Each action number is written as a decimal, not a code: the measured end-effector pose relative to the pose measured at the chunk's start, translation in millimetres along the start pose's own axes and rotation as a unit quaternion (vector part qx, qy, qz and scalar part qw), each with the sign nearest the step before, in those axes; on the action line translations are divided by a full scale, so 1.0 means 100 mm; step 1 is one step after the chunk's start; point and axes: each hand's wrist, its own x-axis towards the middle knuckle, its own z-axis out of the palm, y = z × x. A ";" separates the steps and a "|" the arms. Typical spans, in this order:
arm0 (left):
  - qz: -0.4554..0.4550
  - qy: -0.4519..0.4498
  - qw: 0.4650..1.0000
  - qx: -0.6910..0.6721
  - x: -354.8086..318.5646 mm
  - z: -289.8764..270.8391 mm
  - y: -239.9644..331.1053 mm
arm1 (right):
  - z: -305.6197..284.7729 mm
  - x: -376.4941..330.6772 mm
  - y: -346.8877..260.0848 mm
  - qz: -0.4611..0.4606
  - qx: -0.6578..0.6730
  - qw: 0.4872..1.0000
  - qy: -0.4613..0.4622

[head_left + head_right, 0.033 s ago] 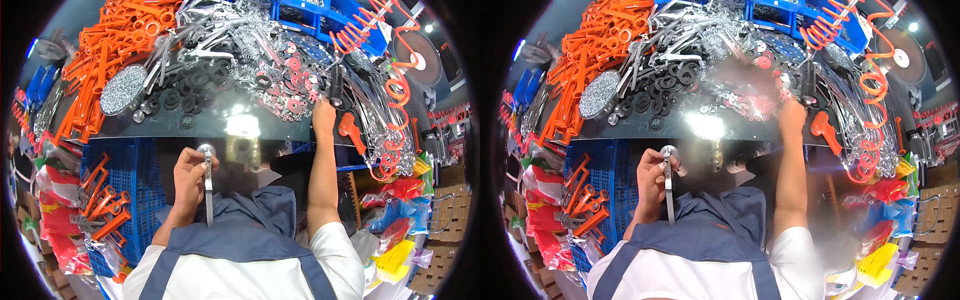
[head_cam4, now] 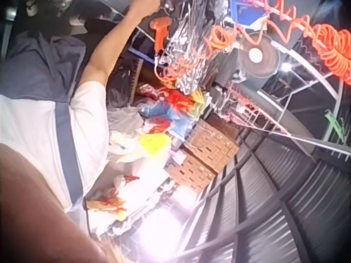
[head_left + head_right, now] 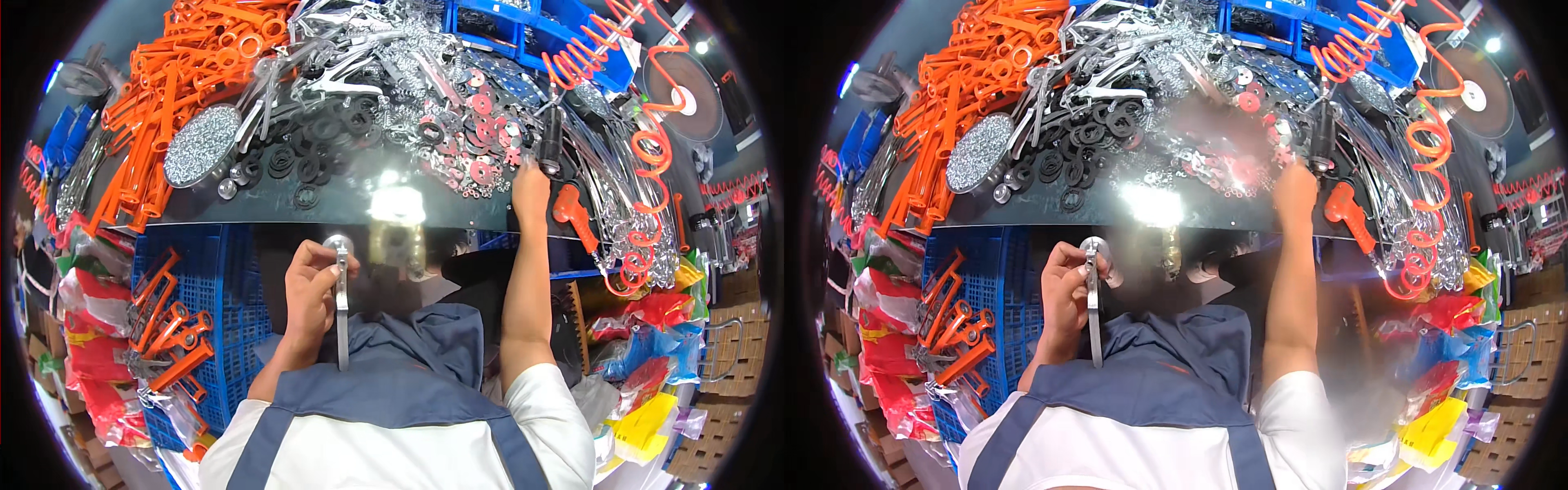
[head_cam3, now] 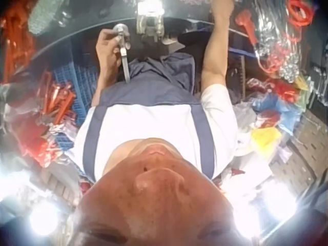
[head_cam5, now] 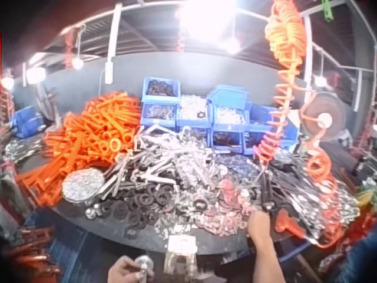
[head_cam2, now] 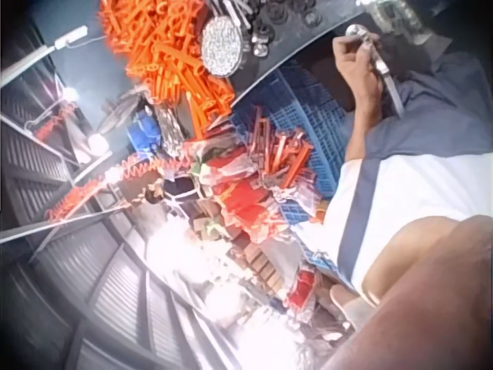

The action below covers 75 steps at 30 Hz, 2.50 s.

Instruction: The person assembles complex hardware components by hand, joining metal plates, washers, screws, and bolts, and using an electric drill for some connections.

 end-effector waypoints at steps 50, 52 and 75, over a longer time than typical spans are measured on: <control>-0.065 -0.054 0.996 -0.015 -0.04 -0.11 0.12 | -0.99 0.25 1.76 0.080 -0.252 0.964 0.036; -0.052 -0.077 0.996 -0.002 -0.02 0.05 0.07 | -0.99 0.25 1.70 0.050 -0.267 0.961 0.057; 0.063 -0.015 0.990 0.126 -0.03 -0.28 0.26 | -1.21 -1.66 -1.16 -0.288 0.342 0.844 -0.296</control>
